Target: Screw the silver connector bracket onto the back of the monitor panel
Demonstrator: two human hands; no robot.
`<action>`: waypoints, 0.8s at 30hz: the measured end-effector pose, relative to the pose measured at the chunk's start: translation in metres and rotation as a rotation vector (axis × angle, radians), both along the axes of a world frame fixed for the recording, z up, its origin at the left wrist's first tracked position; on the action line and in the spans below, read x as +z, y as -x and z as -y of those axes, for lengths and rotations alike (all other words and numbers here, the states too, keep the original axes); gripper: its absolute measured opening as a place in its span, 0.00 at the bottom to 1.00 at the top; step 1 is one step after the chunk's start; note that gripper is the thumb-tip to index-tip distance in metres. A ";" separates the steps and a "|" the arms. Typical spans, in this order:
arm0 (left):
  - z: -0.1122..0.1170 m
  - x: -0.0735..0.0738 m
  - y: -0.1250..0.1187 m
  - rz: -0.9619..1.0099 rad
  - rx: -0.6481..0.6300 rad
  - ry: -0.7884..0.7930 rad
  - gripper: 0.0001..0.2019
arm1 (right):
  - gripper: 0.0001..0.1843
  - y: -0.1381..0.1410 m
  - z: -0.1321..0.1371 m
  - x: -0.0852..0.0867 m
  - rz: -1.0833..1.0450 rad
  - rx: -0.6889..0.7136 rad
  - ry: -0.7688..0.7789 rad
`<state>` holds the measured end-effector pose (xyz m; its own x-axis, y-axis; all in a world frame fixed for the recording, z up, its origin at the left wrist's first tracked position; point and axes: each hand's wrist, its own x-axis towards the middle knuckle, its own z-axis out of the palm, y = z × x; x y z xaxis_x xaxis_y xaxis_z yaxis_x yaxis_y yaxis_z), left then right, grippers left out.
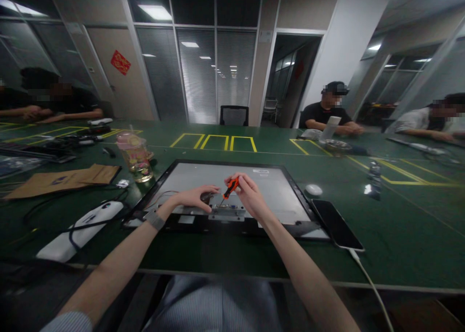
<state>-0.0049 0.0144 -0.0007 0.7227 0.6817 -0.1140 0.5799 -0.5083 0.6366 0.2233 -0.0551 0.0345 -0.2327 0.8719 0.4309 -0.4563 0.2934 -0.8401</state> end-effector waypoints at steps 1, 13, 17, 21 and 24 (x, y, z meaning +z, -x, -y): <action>0.000 0.000 0.000 0.000 0.001 -0.001 0.40 | 0.09 0.000 -0.001 0.000 0.022 -0.037 -0.022; -0.003 -0.001 0.001 -0.004 -0.010 0.005 0.38 | 0.06 -0.005 -0.006 -0.010 0.254 -0.430 -0.214; -0.003 -0.002 0.002 -0.012 -0.013 0.007 0.38 | 0.05 -0.003 -0.002 -0.007 0.291 -0.597 -0.290; -0.001 0.000 0.002 -0.017 -0.003 0.011 0.40 | 0.10 -0.003 0.001 -0.004 0.356 -0.576 -0.301; 0.000 0.002 0.001 -0.028 0.013 0.020 0.40 | 0.13 -0.004 -0.001 -0.005 0.342 -0.483 -0.264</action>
<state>-0.0057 0.0147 0.0010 0.7099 0.6887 -0.1474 0.6042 -0.4880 0.6299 0.2274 -0.0540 0.0297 -0.0034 0.7876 0.6162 0.0594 0.6153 -0.7861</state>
